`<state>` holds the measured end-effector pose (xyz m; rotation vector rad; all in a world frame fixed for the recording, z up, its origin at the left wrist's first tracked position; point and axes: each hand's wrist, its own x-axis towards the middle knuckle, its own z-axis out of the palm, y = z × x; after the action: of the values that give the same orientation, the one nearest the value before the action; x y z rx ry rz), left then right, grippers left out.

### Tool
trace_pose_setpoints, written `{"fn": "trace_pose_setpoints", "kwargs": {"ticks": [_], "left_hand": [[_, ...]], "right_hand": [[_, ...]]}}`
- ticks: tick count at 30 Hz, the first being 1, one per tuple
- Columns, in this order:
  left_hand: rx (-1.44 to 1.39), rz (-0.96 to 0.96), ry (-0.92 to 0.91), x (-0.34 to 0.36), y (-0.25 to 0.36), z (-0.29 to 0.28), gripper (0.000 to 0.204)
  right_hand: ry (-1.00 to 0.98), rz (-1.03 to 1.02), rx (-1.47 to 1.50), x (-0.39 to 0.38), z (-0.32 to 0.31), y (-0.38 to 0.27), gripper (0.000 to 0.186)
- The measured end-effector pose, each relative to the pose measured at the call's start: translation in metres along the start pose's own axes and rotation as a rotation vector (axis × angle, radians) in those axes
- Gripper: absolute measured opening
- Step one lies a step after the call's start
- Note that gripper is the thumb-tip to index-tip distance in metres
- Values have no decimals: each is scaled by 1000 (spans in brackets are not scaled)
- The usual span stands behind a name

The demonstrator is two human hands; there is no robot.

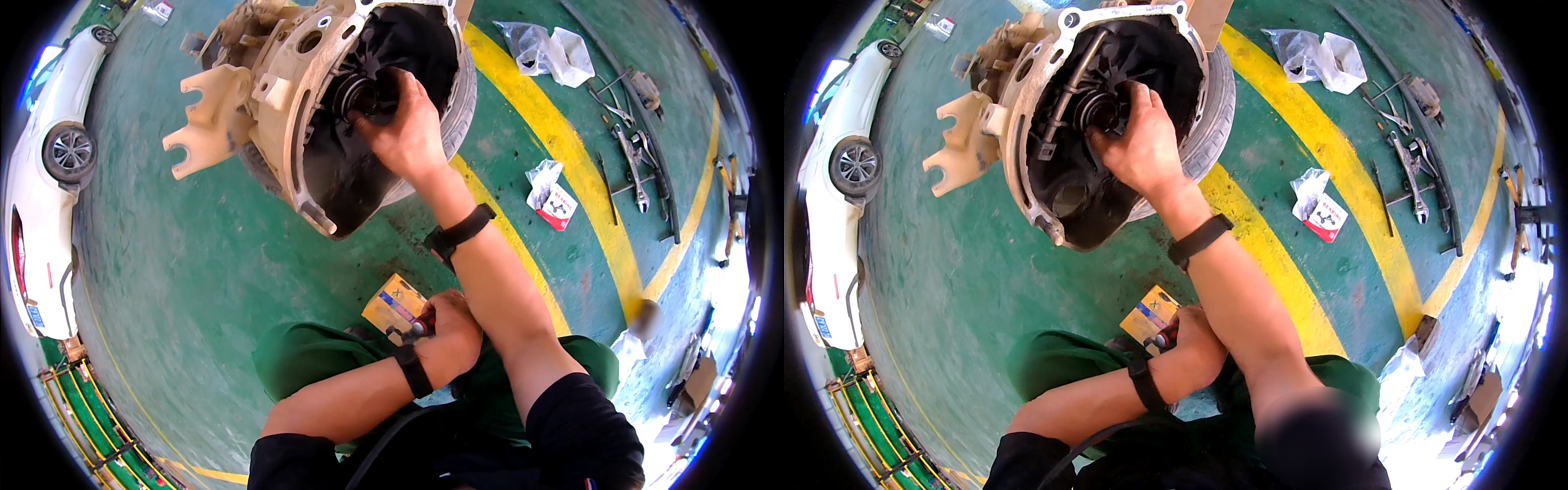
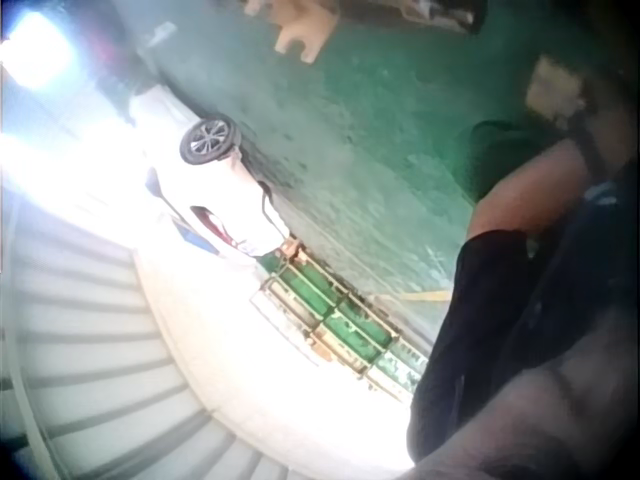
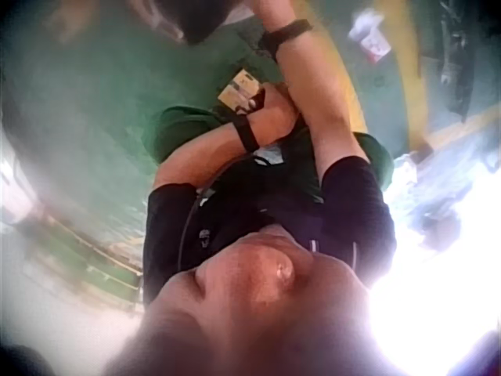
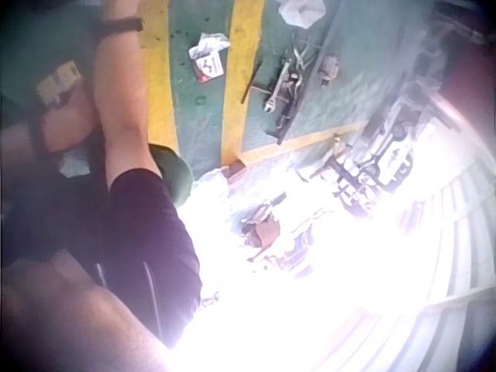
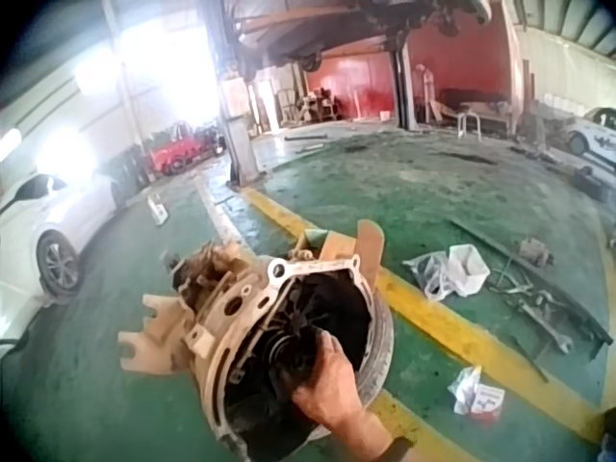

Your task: The person removes a metal part from inside a transmission housing, scrapes the interior using a screwdriver, and installs a new bearing onto the central shaft.

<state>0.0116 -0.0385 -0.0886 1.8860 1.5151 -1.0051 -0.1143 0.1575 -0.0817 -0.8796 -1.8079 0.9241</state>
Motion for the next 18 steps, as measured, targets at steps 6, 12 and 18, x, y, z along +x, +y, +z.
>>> {"fn": "trace_pose_setpoints", "kwargs": {"ticks": [6, 12, 18], "left_hand": [[-46, 28, -98, -1, -6, -14, 26], [-72, 9, -69, 4, -6, -5, 31], [-58, 34, -81, 2, -11, -2, 34]], "right_hand": [[-32, -27, -36, -5, 3, 1, 75], [-19, 31, -44, -4, 11, 2, 76], [-35, 72, 23, 2, 21, 5, 72]]}}
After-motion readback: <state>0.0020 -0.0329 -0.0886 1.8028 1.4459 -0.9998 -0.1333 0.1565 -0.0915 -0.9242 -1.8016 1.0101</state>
